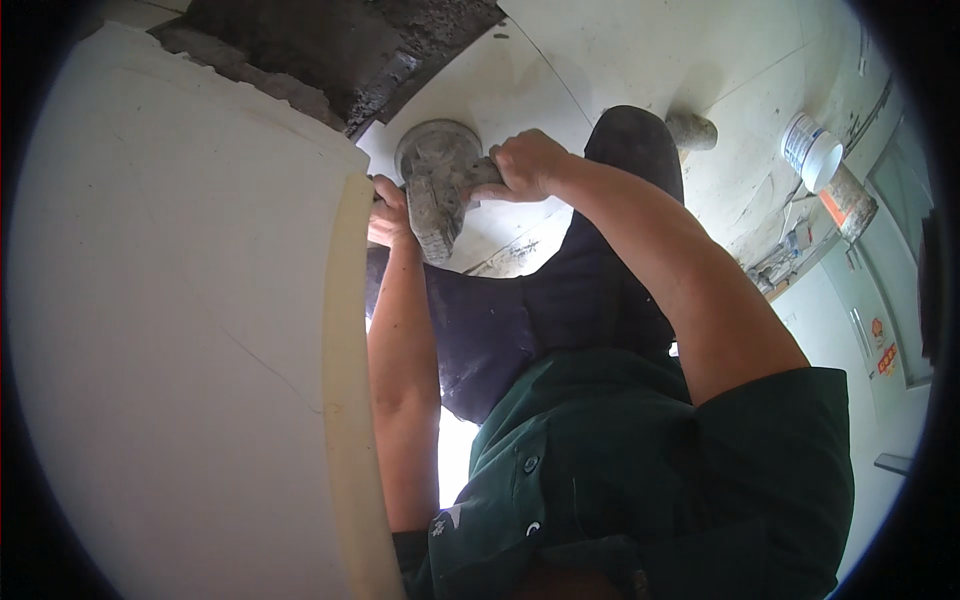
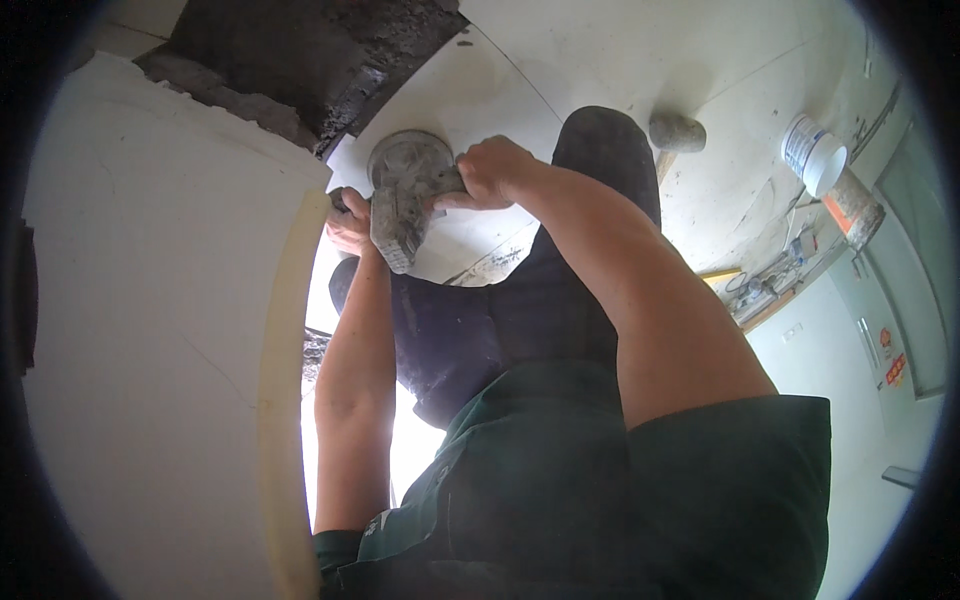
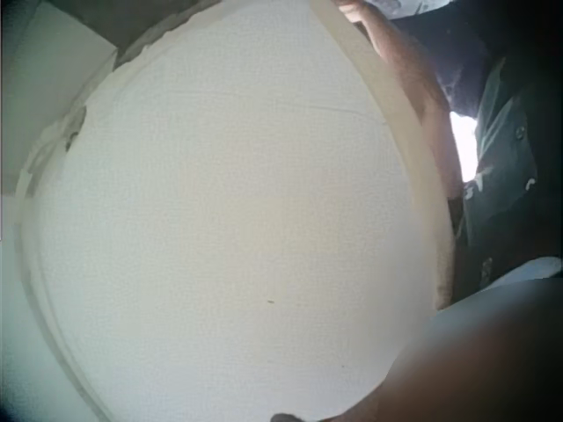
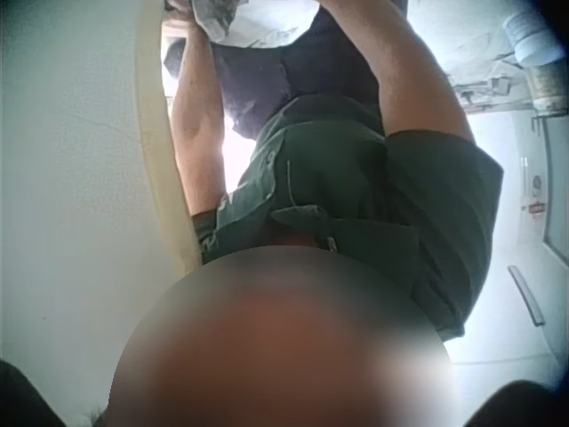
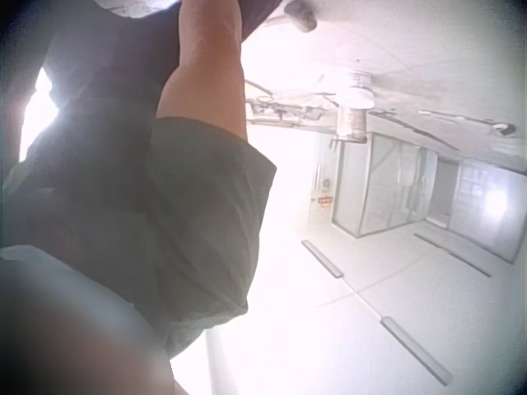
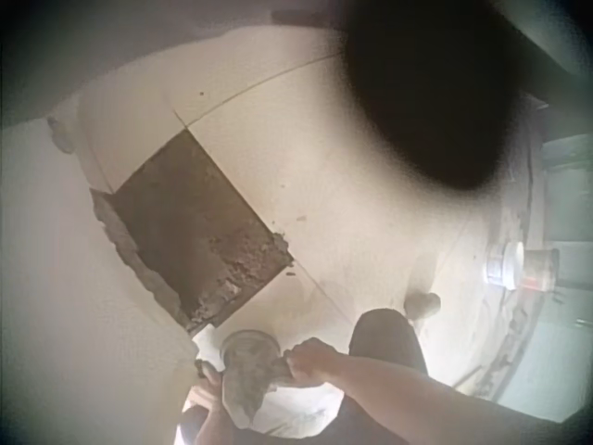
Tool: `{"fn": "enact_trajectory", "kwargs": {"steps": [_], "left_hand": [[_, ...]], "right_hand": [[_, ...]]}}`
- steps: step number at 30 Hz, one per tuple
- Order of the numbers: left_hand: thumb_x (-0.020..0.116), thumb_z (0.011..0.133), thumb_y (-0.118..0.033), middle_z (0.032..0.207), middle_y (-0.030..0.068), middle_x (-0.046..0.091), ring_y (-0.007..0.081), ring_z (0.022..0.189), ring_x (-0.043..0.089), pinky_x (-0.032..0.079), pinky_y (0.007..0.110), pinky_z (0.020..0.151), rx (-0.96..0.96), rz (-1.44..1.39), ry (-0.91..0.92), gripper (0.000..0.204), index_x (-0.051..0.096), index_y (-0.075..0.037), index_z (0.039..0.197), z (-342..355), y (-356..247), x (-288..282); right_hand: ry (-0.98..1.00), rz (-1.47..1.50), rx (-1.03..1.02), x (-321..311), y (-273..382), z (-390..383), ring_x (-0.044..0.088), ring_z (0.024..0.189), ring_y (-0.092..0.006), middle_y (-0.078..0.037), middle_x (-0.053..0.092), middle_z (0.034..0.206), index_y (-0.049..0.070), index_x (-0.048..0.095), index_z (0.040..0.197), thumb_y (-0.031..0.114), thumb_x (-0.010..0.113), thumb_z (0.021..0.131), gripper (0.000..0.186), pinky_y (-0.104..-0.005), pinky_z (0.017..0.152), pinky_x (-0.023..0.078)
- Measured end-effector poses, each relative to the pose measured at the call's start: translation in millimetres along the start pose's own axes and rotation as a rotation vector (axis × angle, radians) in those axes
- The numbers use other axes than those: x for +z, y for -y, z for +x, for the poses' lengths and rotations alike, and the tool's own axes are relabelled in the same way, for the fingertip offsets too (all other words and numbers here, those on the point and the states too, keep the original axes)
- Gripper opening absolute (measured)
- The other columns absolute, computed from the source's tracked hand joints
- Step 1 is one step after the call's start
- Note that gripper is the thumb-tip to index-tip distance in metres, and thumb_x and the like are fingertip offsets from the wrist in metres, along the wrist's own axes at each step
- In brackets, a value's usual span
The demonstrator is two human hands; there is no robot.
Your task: Laying and leveling floor tiles using mortar, a trowel, and a rubber mallet.
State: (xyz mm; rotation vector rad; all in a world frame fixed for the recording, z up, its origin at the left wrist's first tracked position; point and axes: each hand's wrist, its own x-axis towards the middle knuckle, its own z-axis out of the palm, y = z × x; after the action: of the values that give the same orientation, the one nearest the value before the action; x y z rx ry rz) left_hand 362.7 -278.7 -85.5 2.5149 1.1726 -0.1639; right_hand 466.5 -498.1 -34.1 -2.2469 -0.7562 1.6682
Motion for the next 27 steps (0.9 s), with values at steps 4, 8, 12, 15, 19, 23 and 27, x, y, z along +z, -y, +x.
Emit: {"fn": "enact_trajectory", "kwargs": {"steps": [4,8,12,15,19,23,27], "left_hand": [[0.053,0.082,-0.037,0.075,0.0216,0.068,0.0438,0.066,0.063,0.047,0.054,0.059,0.010,-0.048,-0.069,0.039,0.070,-0.002,0.077,2,11,4],[0.054,0.081,-0.039,0.077,0.0213,0.069,0.0422,0.069,0.065,0.050,0.052,0.064,-0.070,-0.038,-0.037,0.041,0.069,-0.001,0.087,1,4,4],[0.055,0.081,-0.040,0.078,0.0219,0.070,0.0409,0.072,0.067,0.051,0.051,0.067,-0.069,-0.041,-0.006,0.041,0.069,-0.002,0.091,1,5,0],[0.056,0.080,-0.040,0.079,0.0216,0.071,0.0400,0.076,0.069,0.052,0.050,0.073,-0.028,-0.090,-0.035,0.041,0.070,-0.003,0.089,5,14,-3],[0.059,0.080,-0.043,0.081,0.0207,0.072,0.0398,0.080,0.070,0.052,0.049,0.076,-0.031,-0.142,-0.068,0.042,0.073,-0.005,0.089,1,1,2],[0.068,0.080,-0.056,0.095,0.0133,0.075,0.0351,0.094,0.071,0.055,0.046,0.081,0.045,-0.047,-0.120,0.047,0.075,-0.013,0.098,15,22,11],[0.069,0.080,-0.059,0.102,0.0110,0.075,0.0333,0.099,0.071,0.055,0.046,0.082,0.123,-0.040,-0.128,0.050,0.075,-0.015,0.103,29,45,28]], "right_hand": [[-0.016,-0.025,0.005,0,7,-1,0.070,0.084,-0.0400,-0.023,0.071,0.081,-0.003,0.071,0.085,0.081,0.049,0.085,0.086,-0.0471,0.080,0.055],[-0.078,-0.045,-0.024,10,0,-6,0.070,0.084,-0.0400,-0.023,0.071,0.082,-0.003,0.071,0.081,0.081,0.047,0.086,0.087,-0.0473,0.081,0.055],[-0.189,-0.076,-0.055,25,-3,1,0.070,0.082,-0.0400,-0.022,0.070,0.078,-0.002,0.071,0.076,0.081,0.046,0.087,0.087,-0.0479,0.081,0.055],[-0.091,-0.124,-0.049,16,11,4,0.069,0.087,-0.0391,-0.022,0.070,0.086,-0.002,0.071,0.084,0.076,0.051,0.088,0.081,-0.0472,0.084,0.055],[-0.294,-0.438,0.105,15,48,-43,0.068,0.106,-0.0390,-0.031,0.069,0.105,-0.013,0.068,0.104,0.056,0.060,0.090,0.071,-0.0452,0.092,0.052],[-0.127,-0.336,0.025,14,18,-9,0.069,0.099,-0.0396,-0.029,0.070,0.099,-0.013,0.068,0.098,0.050,0.066,0.086,0.064,-0.0461,0.088,0.054],[-0.294,-0.328,0.012,36,3,2,0.070,0.097,-0.0396,-0.030,0.070,0.099,-0.013,0.068,0.096,0.051,0.067,0.084,0.065,-0.0460,0.086,0.054]]}}
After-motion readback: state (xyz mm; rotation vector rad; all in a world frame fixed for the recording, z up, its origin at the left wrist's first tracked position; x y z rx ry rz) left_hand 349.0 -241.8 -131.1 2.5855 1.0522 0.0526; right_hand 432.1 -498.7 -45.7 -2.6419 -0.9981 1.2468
